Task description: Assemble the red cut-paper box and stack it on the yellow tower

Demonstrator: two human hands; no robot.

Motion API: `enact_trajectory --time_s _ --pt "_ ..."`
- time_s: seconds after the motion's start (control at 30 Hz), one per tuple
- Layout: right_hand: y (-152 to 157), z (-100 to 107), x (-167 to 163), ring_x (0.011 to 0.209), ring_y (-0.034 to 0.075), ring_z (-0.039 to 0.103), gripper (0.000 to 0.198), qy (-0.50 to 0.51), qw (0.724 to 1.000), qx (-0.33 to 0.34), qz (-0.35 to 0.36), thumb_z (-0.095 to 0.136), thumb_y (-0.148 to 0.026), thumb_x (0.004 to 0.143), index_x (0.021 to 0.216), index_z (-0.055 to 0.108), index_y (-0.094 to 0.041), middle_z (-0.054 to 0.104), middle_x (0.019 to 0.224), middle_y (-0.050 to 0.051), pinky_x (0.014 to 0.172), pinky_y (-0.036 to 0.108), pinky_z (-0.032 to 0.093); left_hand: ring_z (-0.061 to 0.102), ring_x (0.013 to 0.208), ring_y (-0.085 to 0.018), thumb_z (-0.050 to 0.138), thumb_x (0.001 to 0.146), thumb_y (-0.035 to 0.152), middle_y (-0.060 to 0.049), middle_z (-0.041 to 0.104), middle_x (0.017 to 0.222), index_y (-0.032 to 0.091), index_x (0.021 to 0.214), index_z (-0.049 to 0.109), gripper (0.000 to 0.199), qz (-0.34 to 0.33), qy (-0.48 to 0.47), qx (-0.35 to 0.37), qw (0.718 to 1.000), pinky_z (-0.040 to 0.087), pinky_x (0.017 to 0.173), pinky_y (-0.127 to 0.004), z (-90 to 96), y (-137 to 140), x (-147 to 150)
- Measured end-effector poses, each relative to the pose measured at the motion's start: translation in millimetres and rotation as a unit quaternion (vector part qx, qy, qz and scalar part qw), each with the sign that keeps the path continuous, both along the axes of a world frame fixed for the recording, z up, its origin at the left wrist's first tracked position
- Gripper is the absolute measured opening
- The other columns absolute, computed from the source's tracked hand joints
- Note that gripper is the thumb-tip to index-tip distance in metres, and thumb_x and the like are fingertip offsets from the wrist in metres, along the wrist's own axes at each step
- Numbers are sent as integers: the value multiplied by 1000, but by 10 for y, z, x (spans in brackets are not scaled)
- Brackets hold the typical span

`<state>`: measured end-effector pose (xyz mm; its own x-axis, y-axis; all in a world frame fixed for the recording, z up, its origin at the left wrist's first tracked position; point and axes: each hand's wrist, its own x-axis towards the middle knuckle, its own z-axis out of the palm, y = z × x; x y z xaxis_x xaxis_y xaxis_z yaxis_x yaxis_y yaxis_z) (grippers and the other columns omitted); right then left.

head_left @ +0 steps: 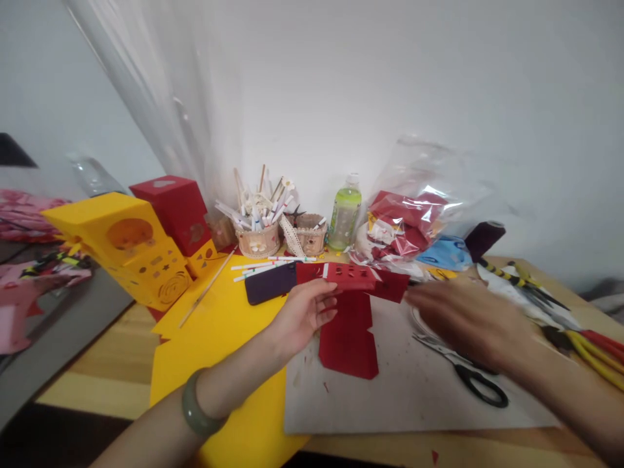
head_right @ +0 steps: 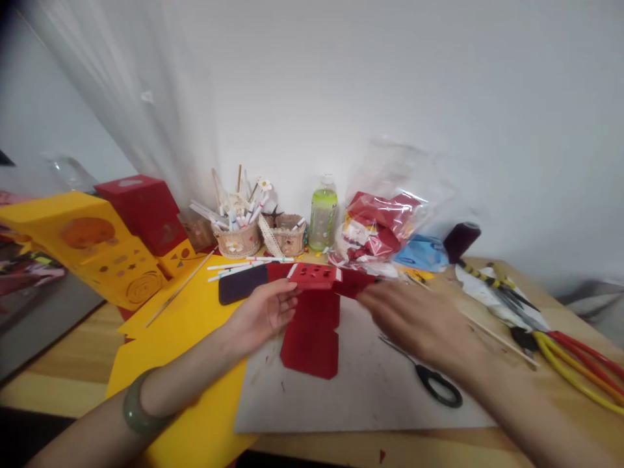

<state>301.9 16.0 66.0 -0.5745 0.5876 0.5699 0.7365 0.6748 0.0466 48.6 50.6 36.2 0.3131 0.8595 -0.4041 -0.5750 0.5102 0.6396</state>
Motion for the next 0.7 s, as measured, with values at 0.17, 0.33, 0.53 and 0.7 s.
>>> enact_trajectory --time_s 0.17,0.33,0.53,0.7 --pt "-254 -602 -141 93 19 65 31 -111 993 0 29 41 -13 92 117 58 -19 69 105 8 70 31 56 58 50 -5 58 77 7 -2 66 64 12 67 63 12 -7 1 -8 1000 45 48 -15 129 31 -24" --pt "-230 -583 -309 95 19 62 34 -107 993 -44 24 39 -16 94 123 55 -22 65 109 9 71 32 54 59 53 -5 59 79 9 -3 70 71 12 71 66 11 -22 3 4 1000 47 51 -14 149 51 -22" --pt "-234 -581 -405 75 17 61 32 -122 986 0 111 33 -13 96 109 61 -20 68 98 8 55 27 48 59 52 -4 64 76 10 -3 70 73 13 70 66 6 -40 16 31 999 48 51 -13 102 78 -51" --pt "-258 -553 -458 79 15 65 15 57 990 -74 106 46 -11 90 95 58 -18 68 91 7 62 25 51 60 55 -6 71 70 12 -2 69 70 14 68 65 7 -48 43 76 995 48 53 -15 105 93 -75"
